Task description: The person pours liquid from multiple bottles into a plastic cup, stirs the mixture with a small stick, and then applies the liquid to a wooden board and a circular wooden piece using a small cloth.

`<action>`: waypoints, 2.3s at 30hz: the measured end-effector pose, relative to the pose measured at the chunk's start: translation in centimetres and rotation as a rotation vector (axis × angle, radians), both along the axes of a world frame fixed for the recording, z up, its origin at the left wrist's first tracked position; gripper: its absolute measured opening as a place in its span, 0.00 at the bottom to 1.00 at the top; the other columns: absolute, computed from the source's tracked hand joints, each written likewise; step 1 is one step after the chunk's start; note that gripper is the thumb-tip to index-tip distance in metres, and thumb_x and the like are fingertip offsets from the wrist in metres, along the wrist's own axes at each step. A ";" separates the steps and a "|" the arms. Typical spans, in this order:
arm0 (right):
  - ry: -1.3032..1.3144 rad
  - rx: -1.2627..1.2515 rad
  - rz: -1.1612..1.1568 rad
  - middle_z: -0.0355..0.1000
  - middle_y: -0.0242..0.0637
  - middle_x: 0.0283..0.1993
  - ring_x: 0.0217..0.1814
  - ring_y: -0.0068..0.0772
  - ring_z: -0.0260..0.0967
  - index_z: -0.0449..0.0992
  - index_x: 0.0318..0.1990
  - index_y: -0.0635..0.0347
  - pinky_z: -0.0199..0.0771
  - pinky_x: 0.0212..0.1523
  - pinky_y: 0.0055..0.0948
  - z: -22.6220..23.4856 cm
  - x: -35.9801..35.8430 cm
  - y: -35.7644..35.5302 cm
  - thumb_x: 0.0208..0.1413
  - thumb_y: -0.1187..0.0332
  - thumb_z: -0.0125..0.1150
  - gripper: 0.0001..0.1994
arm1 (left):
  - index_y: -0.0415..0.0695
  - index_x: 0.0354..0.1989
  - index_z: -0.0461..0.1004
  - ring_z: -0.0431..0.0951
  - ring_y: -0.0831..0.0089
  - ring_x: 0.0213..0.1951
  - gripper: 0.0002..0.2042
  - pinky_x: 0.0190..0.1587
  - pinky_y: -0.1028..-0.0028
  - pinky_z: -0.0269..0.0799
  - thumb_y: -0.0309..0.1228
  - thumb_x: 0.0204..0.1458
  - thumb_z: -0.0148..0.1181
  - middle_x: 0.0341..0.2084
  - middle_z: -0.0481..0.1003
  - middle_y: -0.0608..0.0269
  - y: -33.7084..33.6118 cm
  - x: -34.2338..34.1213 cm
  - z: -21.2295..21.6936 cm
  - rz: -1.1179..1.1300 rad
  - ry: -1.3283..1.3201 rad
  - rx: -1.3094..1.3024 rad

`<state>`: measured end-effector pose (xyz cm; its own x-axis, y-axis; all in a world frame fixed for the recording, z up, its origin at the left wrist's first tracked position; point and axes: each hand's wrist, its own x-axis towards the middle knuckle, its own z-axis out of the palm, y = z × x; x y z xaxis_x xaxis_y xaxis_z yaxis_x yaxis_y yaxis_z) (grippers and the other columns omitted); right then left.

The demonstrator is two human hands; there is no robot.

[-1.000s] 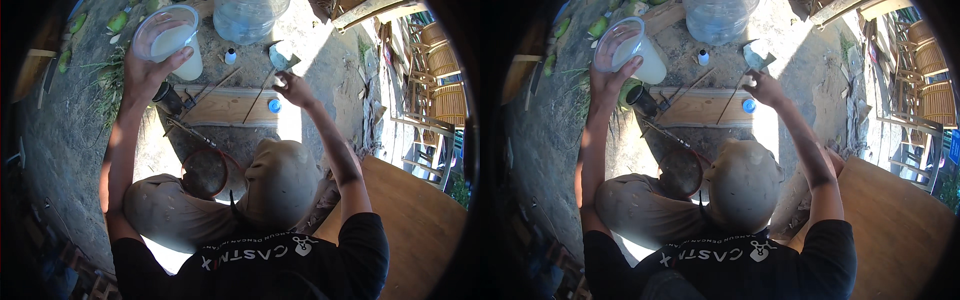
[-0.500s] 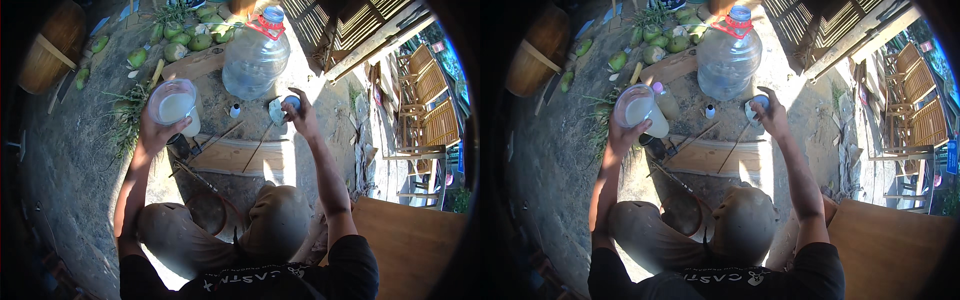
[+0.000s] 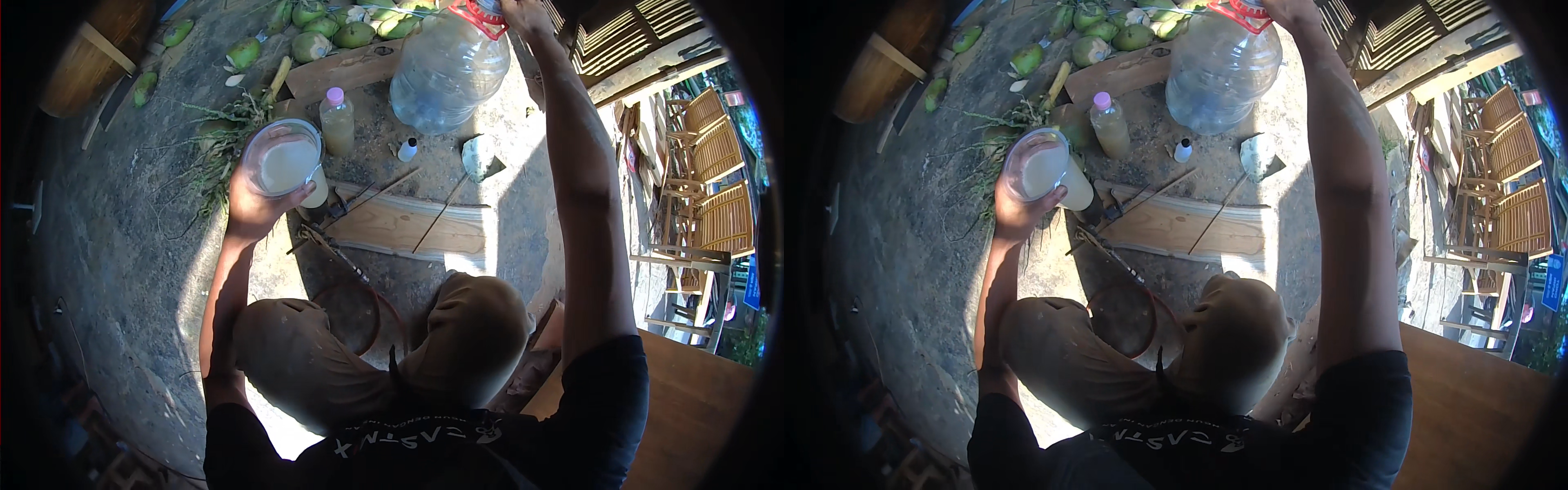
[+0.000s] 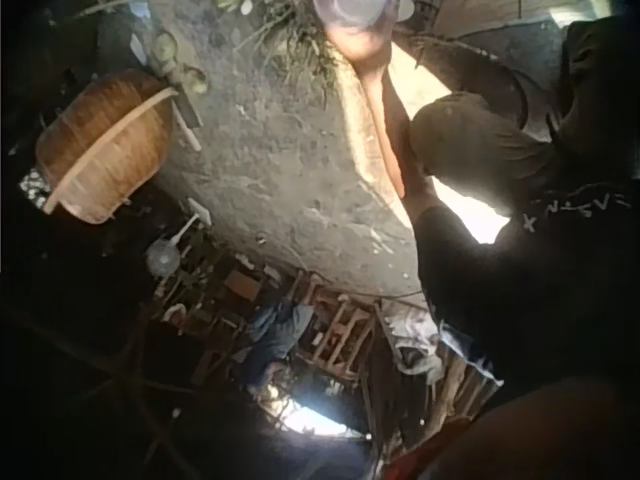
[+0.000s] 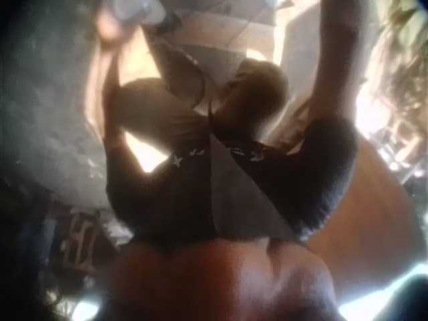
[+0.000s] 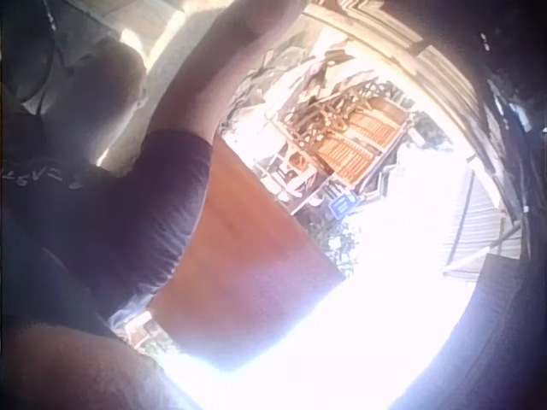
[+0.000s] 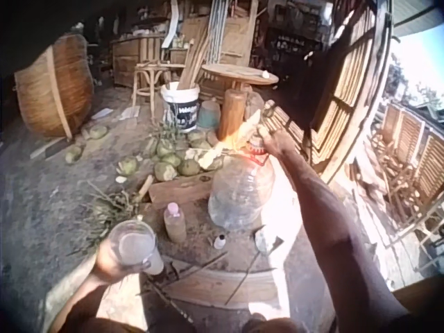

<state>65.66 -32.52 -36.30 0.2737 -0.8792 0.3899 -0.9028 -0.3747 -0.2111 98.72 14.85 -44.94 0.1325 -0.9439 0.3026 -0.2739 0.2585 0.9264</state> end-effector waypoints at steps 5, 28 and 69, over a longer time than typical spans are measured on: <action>0.105 -0.116 0.439 0.70 0.60 0.67 0.68 0.61 0.70 0.70 0.69 0.51 0.71 0.68 0.51 -1.2 1.4 0.5 0.74 0.55 0.47 0.22 | 0.37 0.65 0.69 0.77 0.67 0.61 0.35 0.67 0.65 0.72 0.19 0.46 0.78 0.58 0.77 0.56 1.9 1.8 -1.4 0.023 0.041 0.022; -0.066 0.877 -0.301 0.83 0.55 0.37 0.37 0.53 0.83 0.86 0.35 0.70 0.81 0.44 0.48 -36.0 -10.8 29.1 0.61 0.46 0.67 0.28 | 0.38 0.66 0.68 0.77 0.65 0.61 0.41 0.67 0.63 0.71 0.33 0.41 0.83 0.58 0.77 0.56 -3.3 -7.1 -5.9 -0.248 0.028 0.075; -0.033 0.144 0.803 0.79 0.48 0.27 0.31 0.49 0.78 0.86 0.40 0.64 0.77 0.37 0.43 5.0 7.3 30.0 0.59 0.68 0.64 0.09 | 0.41 0.66 0.71 0.77 0.66 0.62 0.39 0.67 0.63 0.71 0.37 0.45 0.84 0.59 0.78 0.57 -9.2 -5.2 0.6 -0.202 -0.056 -0.108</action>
